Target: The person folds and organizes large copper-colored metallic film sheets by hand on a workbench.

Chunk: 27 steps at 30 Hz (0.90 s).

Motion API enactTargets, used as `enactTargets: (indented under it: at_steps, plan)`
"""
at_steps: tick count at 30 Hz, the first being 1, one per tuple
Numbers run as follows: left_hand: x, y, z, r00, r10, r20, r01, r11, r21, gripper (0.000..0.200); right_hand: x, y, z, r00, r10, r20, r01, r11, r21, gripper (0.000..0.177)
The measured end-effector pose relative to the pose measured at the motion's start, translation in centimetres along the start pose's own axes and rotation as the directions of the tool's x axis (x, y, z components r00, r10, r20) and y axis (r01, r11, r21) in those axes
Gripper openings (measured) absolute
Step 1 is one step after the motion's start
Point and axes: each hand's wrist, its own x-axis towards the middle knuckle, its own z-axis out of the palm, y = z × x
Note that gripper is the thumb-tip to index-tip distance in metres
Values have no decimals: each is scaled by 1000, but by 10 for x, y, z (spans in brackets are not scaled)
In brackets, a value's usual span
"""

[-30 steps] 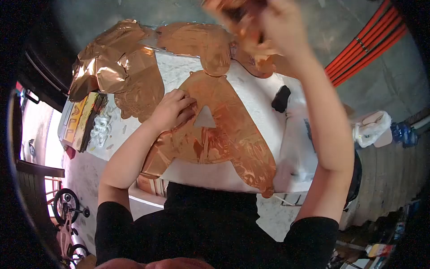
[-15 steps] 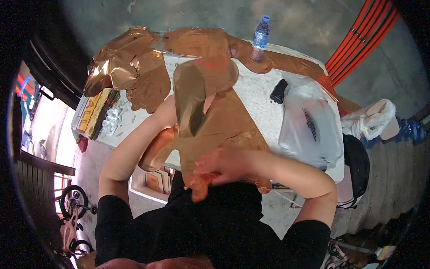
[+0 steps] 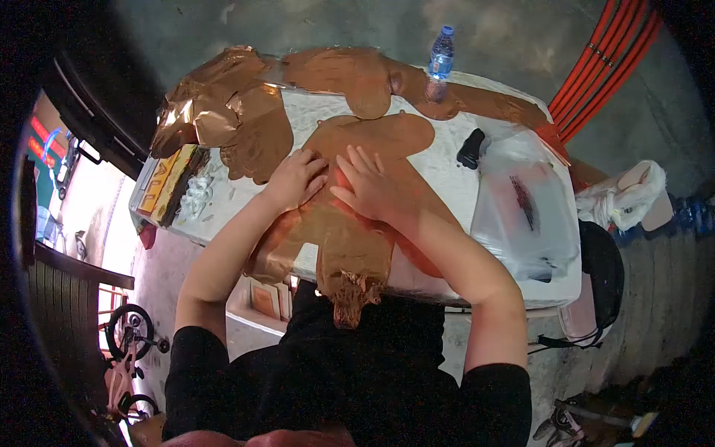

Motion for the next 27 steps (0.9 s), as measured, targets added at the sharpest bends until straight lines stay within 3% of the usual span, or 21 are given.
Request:
enactTargets:
  at_steps: [2, 4, 7, 8, 16, 27]
  plan:
    - [0, -9, -2, 1000, 3, 4, -3, 1000, -18, 30, 1, 3, 7, 999, -12, 47, 13, 999, -32, 62]
    - [0, -15, -8, 1000, 11, 19, -7, 983, -181, 30, 2, 4, 9, 995, -16, 95, 22, 998, -66, 65]
    - [2, -33, -13, 995, 50, -92, -53, 998, -38, 31, 7, 2, 12, 993, -29, 118, 35, 998, -50, 67]
    - [2, -39, -16, 1000, 16, -24, -17, 999, -49, 32, 9, 0, 13, 991, -28, 128, 34, 998, -45, 67]
    - [-4, -51, -3, 998, -55, -40, 51, 994, -95, 32, 26, -7, 15, 978, 7, 209, 13, 996, -94, 65]
    - [-5, -57, 1, 998, -45, -49, 39, 993, -113, 32, 27, -6, 27, 990, 12, 137, 11, 986, -165, 64]
